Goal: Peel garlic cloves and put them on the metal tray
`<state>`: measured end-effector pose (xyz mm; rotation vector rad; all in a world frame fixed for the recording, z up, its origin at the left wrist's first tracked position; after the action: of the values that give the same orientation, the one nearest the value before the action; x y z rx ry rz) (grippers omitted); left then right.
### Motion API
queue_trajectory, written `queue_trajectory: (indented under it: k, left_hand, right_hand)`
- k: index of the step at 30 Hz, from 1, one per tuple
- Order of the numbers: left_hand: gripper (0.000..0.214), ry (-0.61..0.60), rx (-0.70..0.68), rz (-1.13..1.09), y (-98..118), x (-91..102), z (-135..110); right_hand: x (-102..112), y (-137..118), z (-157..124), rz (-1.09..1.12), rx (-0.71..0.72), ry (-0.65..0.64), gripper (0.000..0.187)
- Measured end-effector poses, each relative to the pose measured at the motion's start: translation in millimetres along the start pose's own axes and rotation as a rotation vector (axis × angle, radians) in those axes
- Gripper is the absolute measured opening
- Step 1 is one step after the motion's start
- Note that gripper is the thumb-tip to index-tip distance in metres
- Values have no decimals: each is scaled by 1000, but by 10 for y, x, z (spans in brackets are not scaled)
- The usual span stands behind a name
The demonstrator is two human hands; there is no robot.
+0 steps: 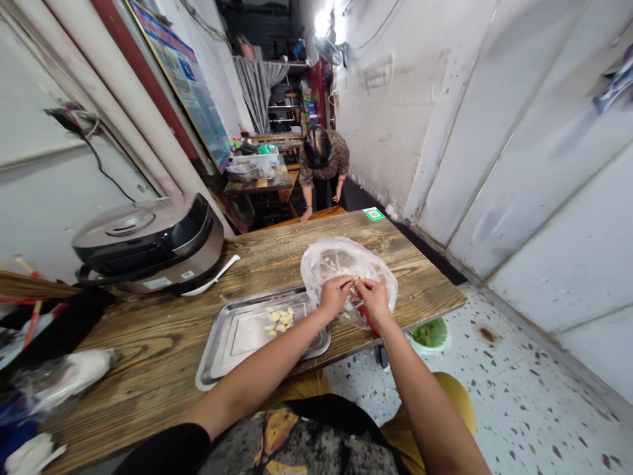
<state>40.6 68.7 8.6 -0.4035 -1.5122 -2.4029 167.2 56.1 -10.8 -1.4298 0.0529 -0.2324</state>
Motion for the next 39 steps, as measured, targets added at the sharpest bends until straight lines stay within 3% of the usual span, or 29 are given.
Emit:
queue_trajectory:
  k: [3,6,13,16,20,24,27,30,32,34,39]
  left_hand:
    - [16,-63,-54,-8,4,-42,2]
    - [20,-102,-22,-76,-71,-72,1]
    - [18,-76,50,-101,-231,-82,54]
    - [20,-100,61,-61,-225,-128,103]
    - [16,-82,109,-63,-227,-191,190]
    - [19,-129,246,-70,-332,-257,243]
    - [22,-177,138,81,-260,-226,260]
    - [22,-257,-45,252,-94,-209,233]
    - [17,-272,-23,316,-70,-183,223]
    - [26,-260,52,329,-97,-160,218]
    - [23,-269,155,-34,-196,-253,168]
  right_hand:
    - [19,36,-21,177,-61,36,27]
    - [-2,83,-24,317,-128,28,26]
    - [-122,206,-10,444,-213,-49,25]
    - [-101,226,45,265,-130,-32,27]
    - [-16,172,152,-220,33,12,21]
    - [115,204,236,-509,32,49,17]
    - [181,256,262,-576,40,24,15]
    - [195,301,249,-473,62,-13,21]
    - [210,297,226,-378,78,10,25]
    - [219,282,201,-307,73,41,28]
    - [137,258,142,17,-18,20,33]
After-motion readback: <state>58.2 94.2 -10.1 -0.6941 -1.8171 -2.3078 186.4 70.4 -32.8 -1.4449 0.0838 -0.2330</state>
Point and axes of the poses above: each hand's wrist, its own z-axis towards the middle knuckle, its own x-axis out of the back of the hand, y = z × x, the point moved 7 cm from there along z, towards the middle knuckle, and after that the axes turned 4 degrees about x, right-handed, at the moved point
